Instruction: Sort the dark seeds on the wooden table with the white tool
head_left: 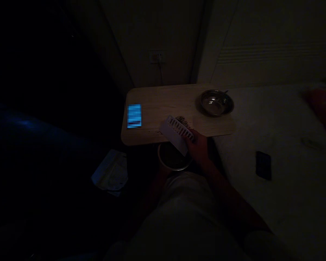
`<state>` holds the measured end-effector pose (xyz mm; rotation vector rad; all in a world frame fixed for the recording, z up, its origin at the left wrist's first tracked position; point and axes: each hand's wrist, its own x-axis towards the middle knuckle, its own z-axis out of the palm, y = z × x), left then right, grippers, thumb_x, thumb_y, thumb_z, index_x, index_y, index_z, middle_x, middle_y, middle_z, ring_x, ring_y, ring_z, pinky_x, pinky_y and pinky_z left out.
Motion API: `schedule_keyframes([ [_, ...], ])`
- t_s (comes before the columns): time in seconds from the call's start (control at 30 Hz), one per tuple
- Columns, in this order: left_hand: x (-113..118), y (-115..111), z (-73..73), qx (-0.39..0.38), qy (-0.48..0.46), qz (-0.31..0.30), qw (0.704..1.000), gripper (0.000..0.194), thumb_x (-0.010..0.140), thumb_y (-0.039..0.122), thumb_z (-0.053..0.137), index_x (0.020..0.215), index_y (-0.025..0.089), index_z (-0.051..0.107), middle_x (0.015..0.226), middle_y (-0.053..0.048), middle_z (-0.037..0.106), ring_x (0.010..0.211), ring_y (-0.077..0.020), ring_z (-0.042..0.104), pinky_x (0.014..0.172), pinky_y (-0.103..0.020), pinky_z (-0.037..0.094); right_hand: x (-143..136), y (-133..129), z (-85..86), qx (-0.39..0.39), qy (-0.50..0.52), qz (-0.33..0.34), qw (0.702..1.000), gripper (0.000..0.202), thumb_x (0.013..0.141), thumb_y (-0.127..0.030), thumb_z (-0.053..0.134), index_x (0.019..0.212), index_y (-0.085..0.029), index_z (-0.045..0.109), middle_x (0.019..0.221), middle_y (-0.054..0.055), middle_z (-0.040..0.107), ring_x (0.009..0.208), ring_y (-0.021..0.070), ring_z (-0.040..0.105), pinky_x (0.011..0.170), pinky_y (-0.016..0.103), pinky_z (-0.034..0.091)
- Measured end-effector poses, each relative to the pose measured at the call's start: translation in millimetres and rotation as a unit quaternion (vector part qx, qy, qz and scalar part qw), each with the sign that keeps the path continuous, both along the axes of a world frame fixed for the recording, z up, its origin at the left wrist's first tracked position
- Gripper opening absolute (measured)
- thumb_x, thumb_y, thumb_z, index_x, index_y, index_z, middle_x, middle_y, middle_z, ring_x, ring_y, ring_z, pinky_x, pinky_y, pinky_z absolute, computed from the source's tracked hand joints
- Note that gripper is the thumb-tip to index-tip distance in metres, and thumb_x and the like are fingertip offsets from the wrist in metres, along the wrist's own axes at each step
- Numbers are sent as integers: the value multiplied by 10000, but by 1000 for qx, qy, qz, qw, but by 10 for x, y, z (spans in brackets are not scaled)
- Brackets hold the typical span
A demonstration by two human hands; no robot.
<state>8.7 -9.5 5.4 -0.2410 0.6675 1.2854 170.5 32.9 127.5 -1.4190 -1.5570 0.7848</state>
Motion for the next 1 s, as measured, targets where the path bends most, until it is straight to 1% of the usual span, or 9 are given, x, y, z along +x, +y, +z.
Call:
schedule_keyframes([
  [0.07,16,-12,88,-42,6,14,999,671,1297,621,353,1307,188,866,1412,-142,922,1879,-361,468,1631,-592,272,47,-3,-14,5,9,-9,1000,334,994,-416,782,1202,-205,937,1032,115,970,909,353,894,854,442,722],
  [0.2,28,-14,166,-42,4,13,999,690,1293,636,335,1259,188,858,1334,-129,942,1893,-383,442,1630,-618,268,124,-9,-50,15,30,-23,999,365,969,-451,766,1203,-219,924,1051,101,969,904,324,884,841,416,701],
  [0.33,-2,-9,78,-22,-1,-18,1000,715,1256,716,370,1367,201,854,1467,-115,926,1869,-392,482,1606,-615,326,182,-1,-53,17,37,-30,999,369,972,-483,765,1182,-220,916,1039,106,958,886,322,868,821,420,688],
  [0.43,-30,-20,12,-9,-8,-30,999,750,1250,746,356,1468,209,832,1578,-90,891,1880,-388,463,1619,-620,294,214,24,-42,23,53,-53,997,362,974,-484,771,1181,-223,913,1039,109,954,885,326,865,818,431,696],
  [0.57,-34,-25,9,-15,-13,-17,1000,722,1266,726,329,1431,227,823,1479,-92,921,1893,-377,444,1637,-647,223,209,44,-10,31,62,-85,994,349,958,-470,805,1177,-223,918,1006,100,955,866,327,861,812,435,708],
  [0.77,-14,-5,25,-17,-2,-7,1000,674,1281,654,352,1386,209,846,1476,-113,908,1896,-383,431,1623,-624,271,72,-48,58,20,48,-1,999,362,961,-480,797,1173,-226,943,977,85,956,839,315,860,783,409,695],
  [0.83,-9,1,23,-8,2,-6,1000,660,1279,637,362,1364,215,863,1531,-108,891,1889,-380,441,1610,-622,302,41,-77,59,8,37,23,999,368,962,-460,799,1197,-219,949,977,84,957,839,314,862,784,403,695],
  [0.93,1,4,33,5,1,-5,1000,659,1266,642,395,1356,203,878,1648,-114,845,1880,-380,453,1593,-602,348,46,-87,41,0,18,30,999,364,962,-441,804,1211,-220,950,991,90,960,852,324,867,795,409,698],
  [1.0,11,2,63,-4,-4,0,1000,682,1268,659,391,1345,187,877,1591,-140,869,1882,-391,453,1601,-618,326,80,-81,30,3,7,16,1000,350,968,-447,802,1194,-223,947,992,95,957,855,326,866,797,409,694],
])
